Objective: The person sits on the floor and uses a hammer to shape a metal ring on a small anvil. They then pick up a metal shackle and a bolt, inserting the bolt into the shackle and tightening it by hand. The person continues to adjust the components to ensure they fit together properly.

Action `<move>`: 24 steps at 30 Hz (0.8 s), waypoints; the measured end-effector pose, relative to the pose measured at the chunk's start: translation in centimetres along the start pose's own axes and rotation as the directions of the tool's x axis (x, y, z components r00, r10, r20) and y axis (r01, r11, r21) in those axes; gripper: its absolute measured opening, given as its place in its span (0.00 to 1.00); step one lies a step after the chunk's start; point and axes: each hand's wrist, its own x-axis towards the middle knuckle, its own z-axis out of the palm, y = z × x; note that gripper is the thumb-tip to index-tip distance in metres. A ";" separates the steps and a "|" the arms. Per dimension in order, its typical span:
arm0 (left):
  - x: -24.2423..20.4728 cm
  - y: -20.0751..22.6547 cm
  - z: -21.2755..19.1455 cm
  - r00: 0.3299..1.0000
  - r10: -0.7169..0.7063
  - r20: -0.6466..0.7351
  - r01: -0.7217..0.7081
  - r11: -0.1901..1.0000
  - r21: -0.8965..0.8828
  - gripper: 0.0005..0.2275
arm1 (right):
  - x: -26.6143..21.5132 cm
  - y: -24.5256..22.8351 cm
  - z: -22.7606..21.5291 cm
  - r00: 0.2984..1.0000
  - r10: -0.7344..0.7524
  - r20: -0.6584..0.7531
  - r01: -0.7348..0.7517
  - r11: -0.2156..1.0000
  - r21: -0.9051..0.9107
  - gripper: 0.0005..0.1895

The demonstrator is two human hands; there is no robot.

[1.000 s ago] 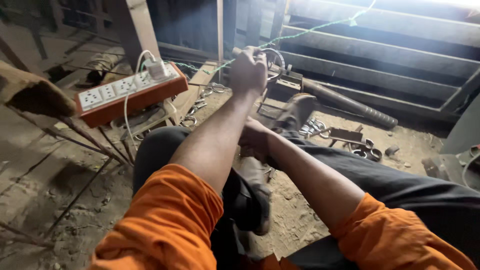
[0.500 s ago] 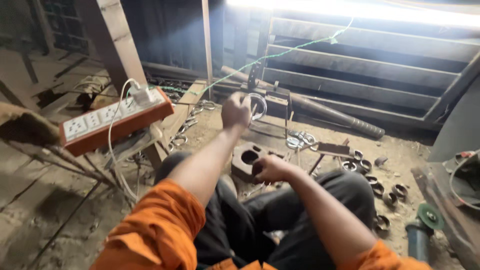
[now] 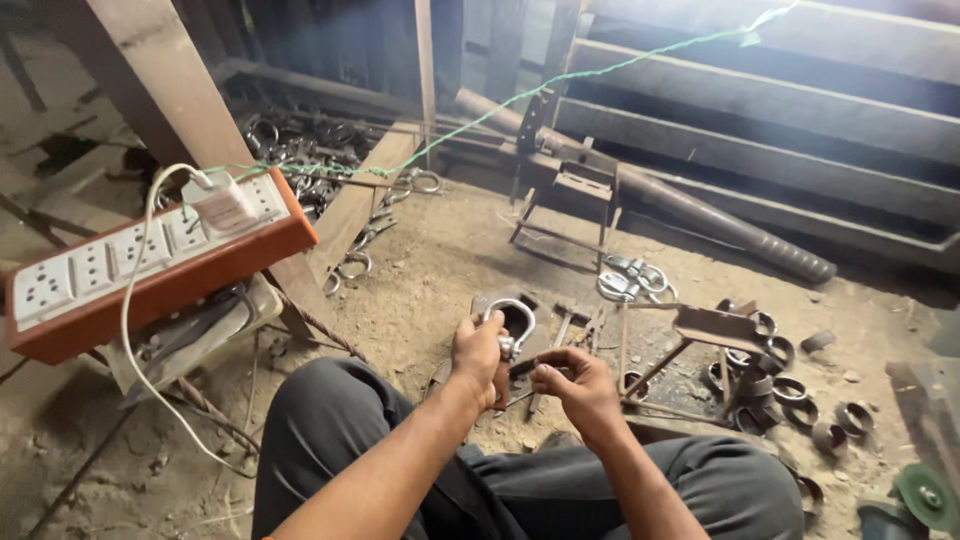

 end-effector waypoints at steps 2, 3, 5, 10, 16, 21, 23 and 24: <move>0.3 -0.2 0.0 0.999 0.007 0.037 -0.008 1.000 0.025 0.11 | 0.2 -0.5 0.8 0.999 -0.023 -0.047 0.023 1.000 0.004 0.10; 0.5 -0.3 0.0 0.999 0.013 0.037 -0.015 0.999 0.044 0.10 | 0.4 -0.9 1.1 0.997 -0.031 -0.068 0.032 0.999 0.012 0.11; 0.6 -0.8 0.4 0.998 0.009 0.054 -0.013 0.997 0.073 0.10 | 0.6 -1.5 1.0 0.994 -0.062 -0.094 0.062 0.998 -0.008 0.13; 0.8 -1.3 1.2 0.994 -0.063 0.091 0.056 0.996 0.070 0.10 | 1.5 -0.8 0.7 0.968 -0.242 -0.065 0.232 0.964 -0.129 0.10; 1.7 -1.2 1.9 0.993 -0.050 0.104 0.046 0.998 0.033 0.09 | 3.3 0.4 0.2 0.974 -0.214 -0.081 0.202 0.971 -0.130 0.07; 3.8 -1.8 1.2 0.987 0.035 0.156 -0.034 0.999 -0.008 0.10 | 4.4 1.2 0.8 0.987 -0.123 -0.101 0.109 0.984 -0.139 0.08; 4.4 -2.2 0.9 0.985 0.055 0.162 -0.058 0.998 0.013 0.11 | 4.4 1.2 0.9 0.979 -0.192 -0.070 0.176 0.966 -0.190 0.08; 4.6 -2.4 0.7 0.988 0.049 0.148 -0.053 0.998 0.025 0.11 | 4.5 1.1 0.9 0.966 -0.257 -0.039 0.244 0.947 -0.208 0.08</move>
